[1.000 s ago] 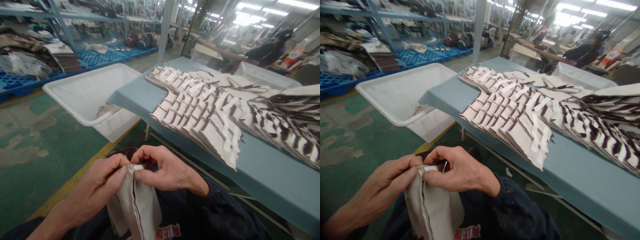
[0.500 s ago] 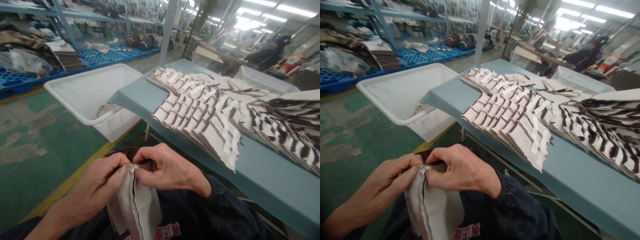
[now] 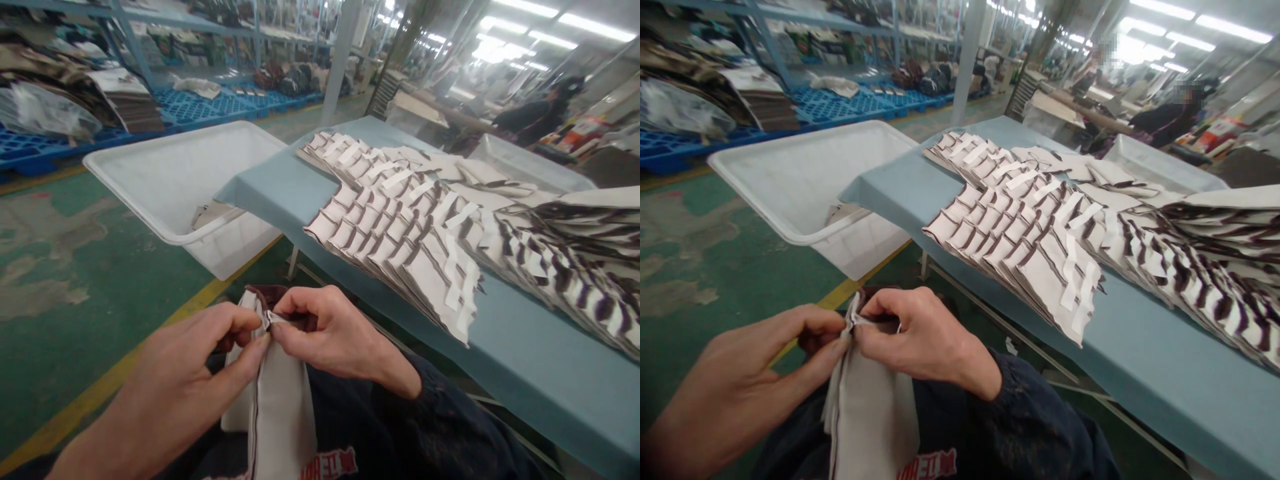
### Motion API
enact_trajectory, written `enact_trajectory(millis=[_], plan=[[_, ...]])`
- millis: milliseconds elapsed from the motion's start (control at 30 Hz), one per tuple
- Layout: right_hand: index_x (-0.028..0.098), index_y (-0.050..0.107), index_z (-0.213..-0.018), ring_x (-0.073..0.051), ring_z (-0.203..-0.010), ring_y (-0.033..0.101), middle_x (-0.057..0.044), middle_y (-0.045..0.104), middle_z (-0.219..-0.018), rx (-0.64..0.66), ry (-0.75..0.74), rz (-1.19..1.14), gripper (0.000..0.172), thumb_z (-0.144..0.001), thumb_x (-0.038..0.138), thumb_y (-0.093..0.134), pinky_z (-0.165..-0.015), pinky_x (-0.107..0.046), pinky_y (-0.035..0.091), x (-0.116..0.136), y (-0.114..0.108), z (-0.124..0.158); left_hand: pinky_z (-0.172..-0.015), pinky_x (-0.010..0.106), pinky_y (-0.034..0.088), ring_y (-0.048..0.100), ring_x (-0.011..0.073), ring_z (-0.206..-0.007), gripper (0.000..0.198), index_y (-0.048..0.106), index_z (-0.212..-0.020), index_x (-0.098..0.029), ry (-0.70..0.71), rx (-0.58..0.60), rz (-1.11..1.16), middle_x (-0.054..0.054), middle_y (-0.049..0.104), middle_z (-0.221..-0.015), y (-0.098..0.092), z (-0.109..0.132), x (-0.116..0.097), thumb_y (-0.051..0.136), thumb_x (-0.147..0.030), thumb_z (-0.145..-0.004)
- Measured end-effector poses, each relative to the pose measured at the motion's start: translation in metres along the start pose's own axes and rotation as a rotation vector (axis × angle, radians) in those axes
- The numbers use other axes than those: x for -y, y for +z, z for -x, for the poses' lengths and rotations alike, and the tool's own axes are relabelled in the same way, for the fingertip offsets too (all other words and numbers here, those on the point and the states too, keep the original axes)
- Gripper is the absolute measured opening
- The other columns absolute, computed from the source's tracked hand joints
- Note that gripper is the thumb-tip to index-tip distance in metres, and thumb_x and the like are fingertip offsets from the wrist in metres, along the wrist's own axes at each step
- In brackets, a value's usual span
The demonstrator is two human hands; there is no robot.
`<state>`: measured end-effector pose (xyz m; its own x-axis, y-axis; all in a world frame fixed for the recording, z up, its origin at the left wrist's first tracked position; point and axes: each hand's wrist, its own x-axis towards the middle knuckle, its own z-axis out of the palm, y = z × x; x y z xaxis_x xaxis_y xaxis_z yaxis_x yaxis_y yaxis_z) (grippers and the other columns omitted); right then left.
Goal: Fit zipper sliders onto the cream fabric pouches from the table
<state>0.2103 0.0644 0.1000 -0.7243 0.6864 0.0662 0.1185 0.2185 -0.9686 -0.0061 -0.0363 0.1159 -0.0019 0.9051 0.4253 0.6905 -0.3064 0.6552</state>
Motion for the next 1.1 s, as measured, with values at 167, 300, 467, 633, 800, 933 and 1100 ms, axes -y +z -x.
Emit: enact_trajectory(millis=[167, 300, 467, 633, 800, 933, 1100], plan=[[0.024, 0.071, -0.089, -0.013, -0.068, 0.057, 0.005, 0.067, -0.076, -0.019, -0.033, 0.168, 0.015, -0.101, 0.022, 0.078, -0.066, -0.027, 0.040, 0.000, 0.005, 0.002, -0.049, 0.026, 0.045, 0.070, 0.0133, -0.046, 0.023, 0.085, -0.080, -0.032, -0.088, 0.131, 0.041, -0.010, 0.077, -0.061, 0.001, -0.006, -0.002, 0.073, -0.032, -0.099], [0.025, 0.070, -0.088, -0.012, -0.064, 0.050, 0.006, 0.065, -0.073, -0.059, -0.052, 0.266, 0.015, -0.099, 0.019, 0.079, -0.064, -0.028, 0.036, -0.001, 0.009, 0.007, -0.046, 0.025, 0.039, 0.065, 0.0142, -0.044, 0.028, 0.082, -0.074, -0.030, -0.132, 0.173, 0.056, -0.008, 0.073, -0.055, 0.001, -0.012, 0.000, 0.070, -0.036, -0.099], [0.025, 0.069, -0.087, -0.013, -0.066, 0.051, 0.006, 0.061, -0.072, -0.109, -0.023, 0.191, 0.014, -0.099, 0.025, 0.077, -0.065, -0.029, 0.036, -0.004, 0.012, 0.008, -0.048, 0.023, 0.038, 0.057, 0.0149, -0.047, 0.029, 0.074, -0.068, -0.027, -0.296, 0.198, 0.121, -0.004, 0.065, -0.054, 0.008, -0.011, 0.003, 0.070, -0.042, -0.092], [0.024, 0.069, -0.090, -0.013, -0.071, 0.054, 0.005, 0.064, -0.078, 0.011, 0.078, -0.088, 0.016, -0.100, 0.033, 0.078, -0.063, -0.025, 0.043, -0.013, 0.008, 0.006, -0.046, 0.022, 0.042, 0.047, 0.0137, -0.049, 0.044, 0.068, -0.071, -0.026, -0.568, 0.237, 0.494, -0.005, 0.059, -0.056, 0.021, -0.002, 0.008, 0.082, -0.061, -0.093], [0.025, 0.070, -0.090, -0.015, -0.070, 0.063, 0.003, 0.072, -0.081, -0.079, -0.052, 0.116, 0.012, -0.095, 0.032, 0.079, -0.067, -0.027, 0.047, -0.014, 0.004, 0.009, -0.050, 0.022, 0.048, 0.064, 0.0168, -0.052, 0.034, 0.080, -0.073, -0.027, -0.390, 0.196, 0.256, -0.002, 0.072, -0.061, 0.017, 0.001, -0.004, 0.075, -0.047, -0.100], [0.026, 0.076, -0.091, -0.018, -0.072, 0.069, -0.002, 0.081, -0.081, -0.138, -0.206, 0.386, 0.011, -0.100, 0.032, 0.077, -0.071, -0.031, 0.049, -0.010, -0.001, 0.013, -0.048, 0.023, 0.044, 0.064, 0.0149, -0.046, 0.031, 0.080, -0.073, -0.030, -0.206, 0.137, 0.111, -0.006, 0.071, -0.057, 0.012, -0.001, -0.017, 0.069, -0.035, -0.101], [0.026, 0.078, -0.091, -0.017, -0.068, 0.068, 0.000, 0.082, -0.079, -0.137, -0.207, 0.426, 0.008, -0.099, 0.028, 0.078, -0.069, -0.030, 0.049, -0.008, 0.002, 0.018, -0.047, 0.022, 0.043, 0.062, 0.0131, -0.044, 0.031, 0.076, -0.071, -0.029, -0.170, 0.100, 0.088, -0.007, 0.067, -0.055, 0.021, -0.001, -0.017, 0.067, -0.033, -0.099]])
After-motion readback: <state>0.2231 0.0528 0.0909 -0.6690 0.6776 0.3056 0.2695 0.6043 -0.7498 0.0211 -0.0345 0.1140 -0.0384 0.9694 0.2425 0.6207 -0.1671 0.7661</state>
